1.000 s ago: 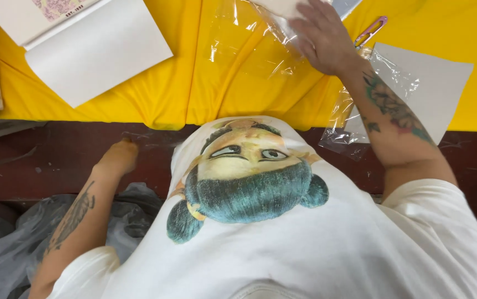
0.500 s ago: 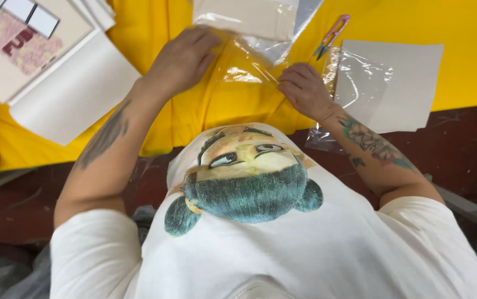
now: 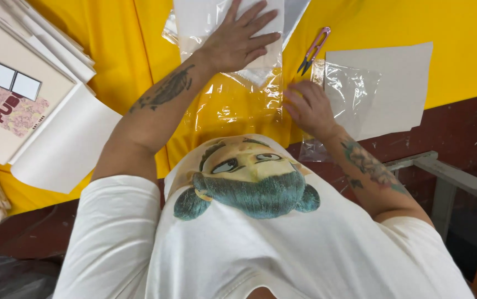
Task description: The person is folding t-shirts and placing them into clear plastic packaging bags on a yellow table.
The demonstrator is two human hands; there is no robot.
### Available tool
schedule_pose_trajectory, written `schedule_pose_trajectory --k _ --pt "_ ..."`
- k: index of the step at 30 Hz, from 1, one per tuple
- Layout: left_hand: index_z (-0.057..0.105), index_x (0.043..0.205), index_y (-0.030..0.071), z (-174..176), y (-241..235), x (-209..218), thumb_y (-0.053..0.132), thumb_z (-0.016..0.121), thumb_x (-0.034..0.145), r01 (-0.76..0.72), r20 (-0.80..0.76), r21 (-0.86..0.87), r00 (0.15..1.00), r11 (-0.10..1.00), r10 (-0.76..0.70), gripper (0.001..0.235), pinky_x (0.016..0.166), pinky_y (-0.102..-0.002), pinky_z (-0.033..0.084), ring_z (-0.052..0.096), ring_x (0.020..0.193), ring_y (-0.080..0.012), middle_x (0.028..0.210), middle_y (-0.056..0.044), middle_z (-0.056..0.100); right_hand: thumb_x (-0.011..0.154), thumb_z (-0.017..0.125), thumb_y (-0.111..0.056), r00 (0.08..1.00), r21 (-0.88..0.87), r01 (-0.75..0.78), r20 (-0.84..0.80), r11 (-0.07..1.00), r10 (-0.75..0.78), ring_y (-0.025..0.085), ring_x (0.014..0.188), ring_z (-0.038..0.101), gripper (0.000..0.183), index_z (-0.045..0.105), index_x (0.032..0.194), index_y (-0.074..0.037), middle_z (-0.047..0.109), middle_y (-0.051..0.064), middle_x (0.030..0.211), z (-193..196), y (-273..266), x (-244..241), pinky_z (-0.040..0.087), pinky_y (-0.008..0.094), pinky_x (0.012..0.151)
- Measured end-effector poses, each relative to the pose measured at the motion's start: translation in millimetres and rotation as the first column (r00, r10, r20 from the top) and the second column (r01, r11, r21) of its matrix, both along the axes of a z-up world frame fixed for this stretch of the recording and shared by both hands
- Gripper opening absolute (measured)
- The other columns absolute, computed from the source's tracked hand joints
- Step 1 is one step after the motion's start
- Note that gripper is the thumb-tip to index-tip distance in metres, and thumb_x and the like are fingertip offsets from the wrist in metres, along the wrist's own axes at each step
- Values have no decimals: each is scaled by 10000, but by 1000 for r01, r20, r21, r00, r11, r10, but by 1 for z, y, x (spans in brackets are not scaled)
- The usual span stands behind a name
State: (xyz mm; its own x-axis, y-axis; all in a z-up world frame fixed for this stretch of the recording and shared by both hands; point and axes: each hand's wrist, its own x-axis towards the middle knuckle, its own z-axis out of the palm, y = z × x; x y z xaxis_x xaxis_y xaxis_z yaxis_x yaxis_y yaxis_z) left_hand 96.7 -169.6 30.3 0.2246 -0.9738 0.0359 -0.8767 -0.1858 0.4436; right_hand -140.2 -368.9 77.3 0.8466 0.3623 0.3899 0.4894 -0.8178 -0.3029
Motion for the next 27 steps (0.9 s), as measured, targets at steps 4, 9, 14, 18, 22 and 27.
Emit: schedule_pose_trajectory --k 4,9,14,18,22,27 --pt "632 1487 86 -11 22 -11 257 603 1175 138 199 -328 977 935 -74 357 1239 -610 91 425 1471 -387 1547 -159 583 1069 672 -110 1000 -22 20 -18 1000 -20 419 1268 600 357 558 1381 22 580 250 1395 -14 -4 32 505 537 1124" --pt "609 1513 290 -10 36 -26 398 564 1102 201 222 -134 960 970 -168 427 1235 -677 14 306 1559 -419 1688 -129 437 1040 699 -2 995 -12 -83 -60 996 82 449 1347 547 385 558 1391 69 540 273 1456 -8 -1 48 461 541 1179" --pt "410 1663 252 -30 33 -38 455 387 1169 97 404 -77 913 992 -58 535 1275 -609 -75 185 1608 -277 1716 40 366 979 660 30 988 -22 -144 -58 989 143 440 1379 530 334 606 1308 53 527 263 1481 -5 -7 37 464 528 1191" --pt "737 1338 166 -28 16 -26 229 638 1107 126 250 -383 968 915 -29 259 1205 -516 233 521 1332 -329 1433 -50 662 976 611 47 997 -11 -52 -56 999 51 428 1293 598 285 624 1261 39 589 253 1408 -13 -11 18 505 510 1146" --pt "695 1170 -35 -8 13 -21 57 592 1075 73 135 -523 991 849 -3 167 989 -465 481 547 1186 -353 1249 -150 661 1039 547 -32 976 128 151 -177 980 -127 374 1170 631 233 643 1245 23 687 203 1237 -14 -2 15 485 502 1062" --pt "761 1292 174 -19 28 -26 270 546 1165 90 168 -258 985 962 -47 268 1256 -550 116 449 1441 -379 1540 -119 588 971 747 -391 901 48 344 -299 938 -315 350 1136 554 511 585 1347 -87 652 133 1256 -12 23 28 433 480 978"
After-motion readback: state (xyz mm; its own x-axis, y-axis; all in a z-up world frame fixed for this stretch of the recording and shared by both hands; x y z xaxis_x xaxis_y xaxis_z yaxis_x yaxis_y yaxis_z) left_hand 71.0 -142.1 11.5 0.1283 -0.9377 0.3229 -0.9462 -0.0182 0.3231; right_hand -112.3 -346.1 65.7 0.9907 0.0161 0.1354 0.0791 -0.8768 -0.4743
